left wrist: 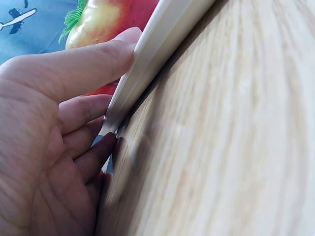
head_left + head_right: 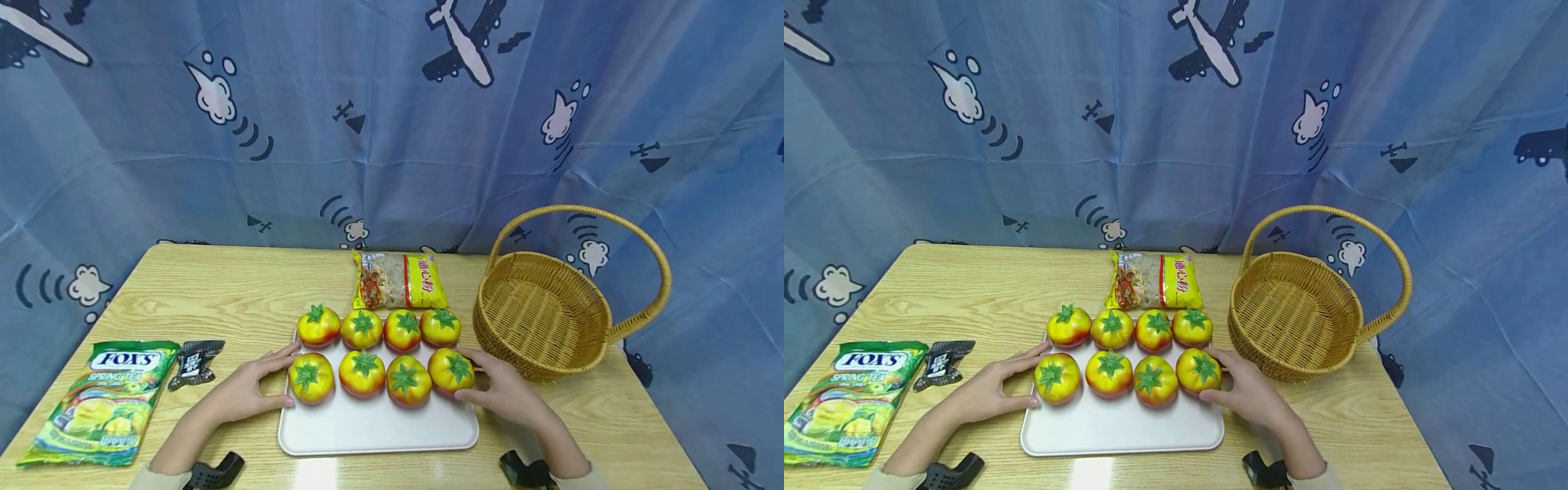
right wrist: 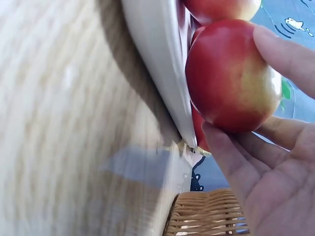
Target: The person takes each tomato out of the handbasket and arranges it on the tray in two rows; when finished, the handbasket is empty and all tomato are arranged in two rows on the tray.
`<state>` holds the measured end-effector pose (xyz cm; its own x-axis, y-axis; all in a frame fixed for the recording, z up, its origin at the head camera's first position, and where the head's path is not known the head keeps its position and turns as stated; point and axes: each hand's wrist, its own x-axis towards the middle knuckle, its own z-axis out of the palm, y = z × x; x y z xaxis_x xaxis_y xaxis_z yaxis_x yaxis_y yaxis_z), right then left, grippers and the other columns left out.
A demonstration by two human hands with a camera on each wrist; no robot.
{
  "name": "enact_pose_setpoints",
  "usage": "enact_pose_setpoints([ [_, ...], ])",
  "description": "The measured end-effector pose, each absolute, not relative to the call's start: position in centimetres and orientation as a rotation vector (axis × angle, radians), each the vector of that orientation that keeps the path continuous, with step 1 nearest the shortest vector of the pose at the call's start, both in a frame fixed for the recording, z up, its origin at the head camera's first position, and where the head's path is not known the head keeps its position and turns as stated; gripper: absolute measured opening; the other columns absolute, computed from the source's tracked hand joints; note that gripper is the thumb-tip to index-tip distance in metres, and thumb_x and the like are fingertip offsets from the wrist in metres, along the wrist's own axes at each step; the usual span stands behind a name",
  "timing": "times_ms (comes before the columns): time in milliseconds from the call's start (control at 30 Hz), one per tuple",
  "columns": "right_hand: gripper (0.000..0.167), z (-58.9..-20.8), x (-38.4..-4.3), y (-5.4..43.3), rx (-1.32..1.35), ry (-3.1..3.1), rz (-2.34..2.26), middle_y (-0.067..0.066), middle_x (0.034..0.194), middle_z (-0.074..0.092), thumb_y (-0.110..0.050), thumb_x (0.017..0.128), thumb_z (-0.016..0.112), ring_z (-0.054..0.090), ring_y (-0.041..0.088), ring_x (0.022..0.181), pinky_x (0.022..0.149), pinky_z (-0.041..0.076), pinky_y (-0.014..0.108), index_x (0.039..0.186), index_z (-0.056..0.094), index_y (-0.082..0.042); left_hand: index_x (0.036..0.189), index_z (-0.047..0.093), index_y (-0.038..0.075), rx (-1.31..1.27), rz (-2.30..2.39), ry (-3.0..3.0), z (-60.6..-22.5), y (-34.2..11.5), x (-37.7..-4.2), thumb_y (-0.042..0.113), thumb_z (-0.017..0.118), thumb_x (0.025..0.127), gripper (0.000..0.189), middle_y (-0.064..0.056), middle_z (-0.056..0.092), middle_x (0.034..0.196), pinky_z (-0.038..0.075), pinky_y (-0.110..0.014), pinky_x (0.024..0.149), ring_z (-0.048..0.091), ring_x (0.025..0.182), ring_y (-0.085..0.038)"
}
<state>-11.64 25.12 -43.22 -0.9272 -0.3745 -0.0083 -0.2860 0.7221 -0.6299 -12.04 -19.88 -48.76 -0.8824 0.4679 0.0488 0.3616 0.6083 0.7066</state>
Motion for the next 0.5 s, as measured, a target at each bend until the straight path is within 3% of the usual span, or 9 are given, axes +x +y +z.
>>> enact_pose_setpoints([
  [200, 0.073, -43.39, -11.61, 24.75, -0.507, 2.787, -0.986, 0.013, 0.132, 0.057, -0.046, 0.078, 0.073, 0.056, 0.031, 0.118, 0.101, 0.044, 0.052, 0.135, 0.051, -0.007, 0.138, 0.051, 0.015, 0.709, 1.149, 2.684, -48.71, -19.84, -12.03, 0.051, 0.071, 0.077, 0.074, 0.0, 0.034, 0.153, 0.025, -0.059, 0.111, 0.032, 0.137, -0.041],
  [500, 0.075, -43.41, -11.63, 24.48, -0.485, 2.765, -0.987, 0.018, 0.136, 0.052, -0.045, 0.079, 0.073, 0.05, 0.038, 0.124, 0.104, 0.039, 0.057, 0.138, 0.048, -0.005, 0.138, 0.051, 0.013, 0.698, 1.151, 2.682, -48.67, -19.8, -12.02, 0.051, 0.071, 0.077, 0.075, 0.0, 0.033, 0.153, 0.026, -0.064, 0.109, 0.031, 0.135, -0.047],
])
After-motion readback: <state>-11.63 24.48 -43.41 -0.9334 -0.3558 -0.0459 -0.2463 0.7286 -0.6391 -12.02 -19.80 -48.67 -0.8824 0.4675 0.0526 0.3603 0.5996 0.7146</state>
